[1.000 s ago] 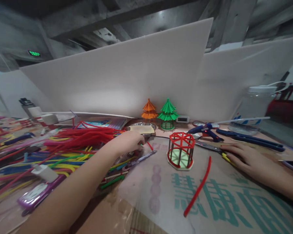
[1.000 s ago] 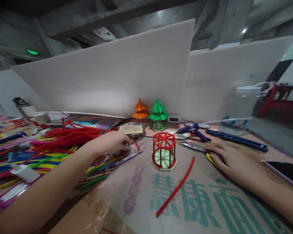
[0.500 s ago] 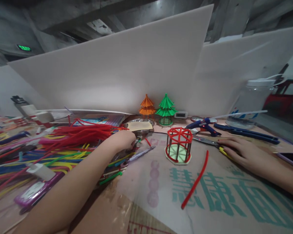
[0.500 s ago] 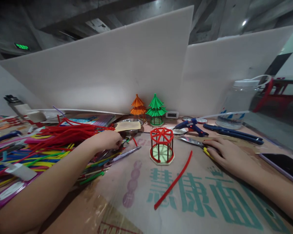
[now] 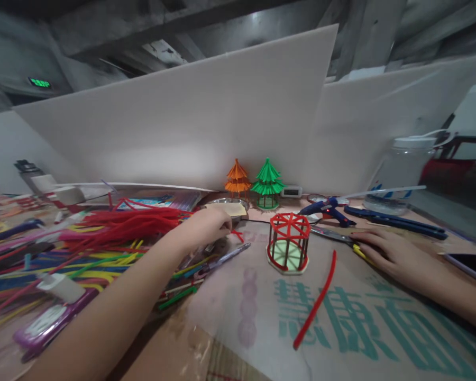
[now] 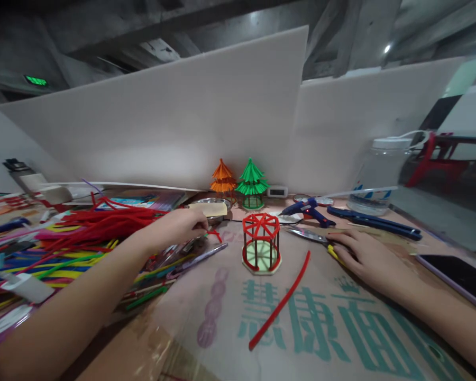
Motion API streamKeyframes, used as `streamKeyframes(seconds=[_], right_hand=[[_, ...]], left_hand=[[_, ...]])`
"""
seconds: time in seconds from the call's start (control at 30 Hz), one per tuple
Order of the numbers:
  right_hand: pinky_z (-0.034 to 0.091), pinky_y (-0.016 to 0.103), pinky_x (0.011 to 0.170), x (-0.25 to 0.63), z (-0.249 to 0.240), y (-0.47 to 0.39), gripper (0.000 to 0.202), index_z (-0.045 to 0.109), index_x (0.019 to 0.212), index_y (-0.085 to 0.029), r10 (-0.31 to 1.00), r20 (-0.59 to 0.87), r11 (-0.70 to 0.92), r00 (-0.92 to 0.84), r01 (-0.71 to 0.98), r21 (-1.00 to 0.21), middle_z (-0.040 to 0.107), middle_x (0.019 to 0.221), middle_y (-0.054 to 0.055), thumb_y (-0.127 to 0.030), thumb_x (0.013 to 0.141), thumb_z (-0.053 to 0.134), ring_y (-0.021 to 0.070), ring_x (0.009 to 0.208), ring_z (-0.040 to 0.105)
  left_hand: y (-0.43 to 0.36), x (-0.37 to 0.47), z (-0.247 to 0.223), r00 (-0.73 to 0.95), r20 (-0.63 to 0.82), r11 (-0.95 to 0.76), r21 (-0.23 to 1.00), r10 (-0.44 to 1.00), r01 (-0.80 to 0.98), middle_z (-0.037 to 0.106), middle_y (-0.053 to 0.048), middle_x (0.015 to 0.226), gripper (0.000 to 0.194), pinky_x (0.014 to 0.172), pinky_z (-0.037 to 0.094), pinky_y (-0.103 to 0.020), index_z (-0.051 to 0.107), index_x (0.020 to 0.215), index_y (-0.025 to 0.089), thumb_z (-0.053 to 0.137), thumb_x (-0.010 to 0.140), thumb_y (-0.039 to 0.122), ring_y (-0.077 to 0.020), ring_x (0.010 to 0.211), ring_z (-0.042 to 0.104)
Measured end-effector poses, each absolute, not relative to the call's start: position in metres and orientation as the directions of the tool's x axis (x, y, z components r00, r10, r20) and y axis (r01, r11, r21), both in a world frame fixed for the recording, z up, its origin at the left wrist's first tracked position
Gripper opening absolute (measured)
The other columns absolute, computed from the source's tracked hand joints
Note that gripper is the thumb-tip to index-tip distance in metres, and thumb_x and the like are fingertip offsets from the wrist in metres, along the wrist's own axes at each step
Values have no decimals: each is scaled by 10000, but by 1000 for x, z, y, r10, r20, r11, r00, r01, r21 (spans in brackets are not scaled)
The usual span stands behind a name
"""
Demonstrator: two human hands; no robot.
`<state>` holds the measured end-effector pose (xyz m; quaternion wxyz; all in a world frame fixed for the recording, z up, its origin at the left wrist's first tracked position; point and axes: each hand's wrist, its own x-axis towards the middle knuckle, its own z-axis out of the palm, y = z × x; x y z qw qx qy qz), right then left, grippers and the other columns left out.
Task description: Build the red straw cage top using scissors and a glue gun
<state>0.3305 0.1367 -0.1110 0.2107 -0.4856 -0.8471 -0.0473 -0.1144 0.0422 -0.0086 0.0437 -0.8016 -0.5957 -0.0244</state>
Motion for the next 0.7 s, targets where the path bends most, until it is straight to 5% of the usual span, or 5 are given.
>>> streamKeyframes(seconds=[0.1, 0.33, 0.57, 0.7], right_hand=[[429, 521, 1109, 333, -115, 140, 541, 714, 1190, -178, 799, 382, 541, -465, 833, -118, 652, 1324, 154, -545, 940, 405, 357, 1273, 567], [464, 537, 1072, 330, -110, 135, 483, 732, 1157, -178, 784, 417, 552, -461, 824, -127, 664, 1297, 182, -495, 950, 432, 376, 1232, 600], [517, 503, 994, 324, -102, 126, 394, 726, 1153, -192, 742, 436, 587, -509, 808, -55, 683, 1255, 171, -396, 979, 437, 356, 1179, 632], [533, 508, 868, 321, -95, 121, 373, 729, 1128, -172, 671, 495, 589, -553, 802, 97, 696, 1151, 162, -369, 973, 453, 324, 1006, 664]], left_hand=[[52, -113, -23, 304, 100, -304, -16, 947, 953, 774, -58, 897, 194, 678, 453, -263, 773, 867, 209, 579, 862, 213, -216, 809, 691], [50, -111, -22, 276, 188, -284, 15, 943, 959, 773, -61, 1055, 267, 729, 476, -270, 752, 1055, 224, 520, 921, 229, -227, 923, 703], [27, -85, -19, 381, 77, -380, -25, 921, 925, 757, -78, 768, 247, 604, 434, -272, 774, 802, 197, 567, 891, 298, -203, 658, 667], [14, -73, -23, 456, 6, -454, -81, 890, 887, 735, -79, 693, 182, 576, 412, -280, 760, 740, 192, 624, 827, 276, -208, 600, 650]])
